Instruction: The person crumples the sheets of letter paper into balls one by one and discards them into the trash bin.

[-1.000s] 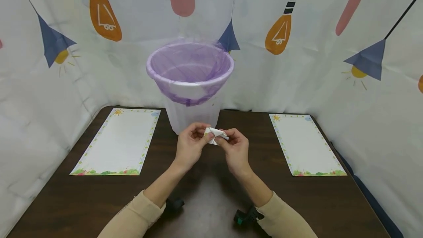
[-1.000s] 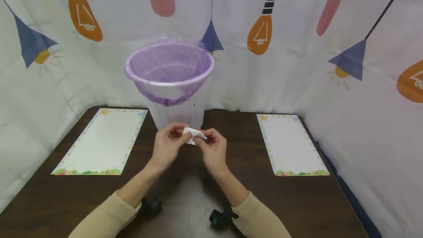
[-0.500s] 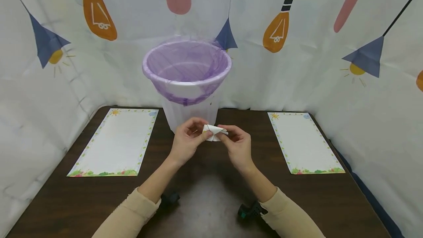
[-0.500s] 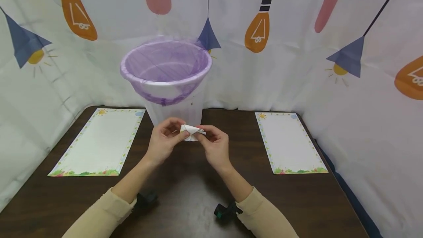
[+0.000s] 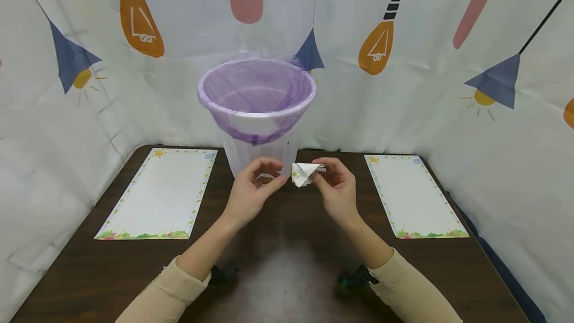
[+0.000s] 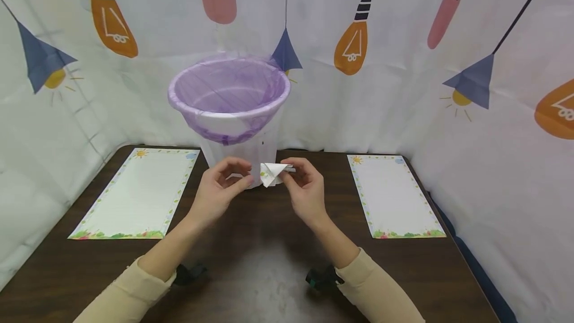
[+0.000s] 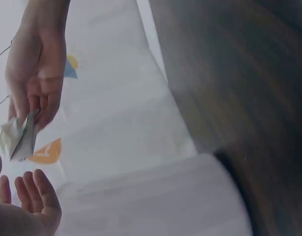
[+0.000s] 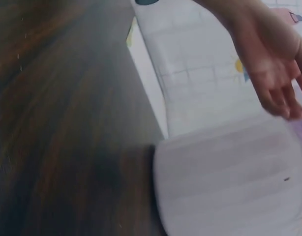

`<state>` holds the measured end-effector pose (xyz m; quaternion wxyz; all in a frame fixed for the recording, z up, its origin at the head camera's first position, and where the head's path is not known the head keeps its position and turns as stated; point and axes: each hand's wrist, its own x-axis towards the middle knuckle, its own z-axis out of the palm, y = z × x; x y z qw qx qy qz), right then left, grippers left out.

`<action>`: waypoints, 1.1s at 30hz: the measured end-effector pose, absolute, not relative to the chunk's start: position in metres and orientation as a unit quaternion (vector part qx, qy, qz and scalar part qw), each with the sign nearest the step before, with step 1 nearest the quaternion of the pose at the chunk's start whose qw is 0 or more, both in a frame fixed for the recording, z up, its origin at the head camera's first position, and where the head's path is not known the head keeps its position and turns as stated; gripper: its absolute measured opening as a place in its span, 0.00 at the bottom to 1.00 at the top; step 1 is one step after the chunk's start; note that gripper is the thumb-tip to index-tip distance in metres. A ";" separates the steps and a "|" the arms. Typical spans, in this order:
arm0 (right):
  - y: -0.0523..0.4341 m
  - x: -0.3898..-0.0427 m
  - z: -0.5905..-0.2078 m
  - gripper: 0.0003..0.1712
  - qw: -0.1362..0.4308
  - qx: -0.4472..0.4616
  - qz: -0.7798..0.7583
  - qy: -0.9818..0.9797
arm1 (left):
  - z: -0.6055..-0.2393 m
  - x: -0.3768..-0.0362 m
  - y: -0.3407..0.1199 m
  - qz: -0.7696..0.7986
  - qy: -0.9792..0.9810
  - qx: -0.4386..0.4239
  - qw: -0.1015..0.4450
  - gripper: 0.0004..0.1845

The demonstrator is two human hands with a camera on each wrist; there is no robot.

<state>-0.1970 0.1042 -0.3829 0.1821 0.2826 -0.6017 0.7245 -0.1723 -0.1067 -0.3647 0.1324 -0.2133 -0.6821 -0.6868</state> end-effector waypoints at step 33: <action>0.127 -0.234 -0.310 0.14 0.234 0.331 0.698 -0.590 | -0.266 -0.206 -0.185 -0.875 -0.464 -0.030 0.135 0.38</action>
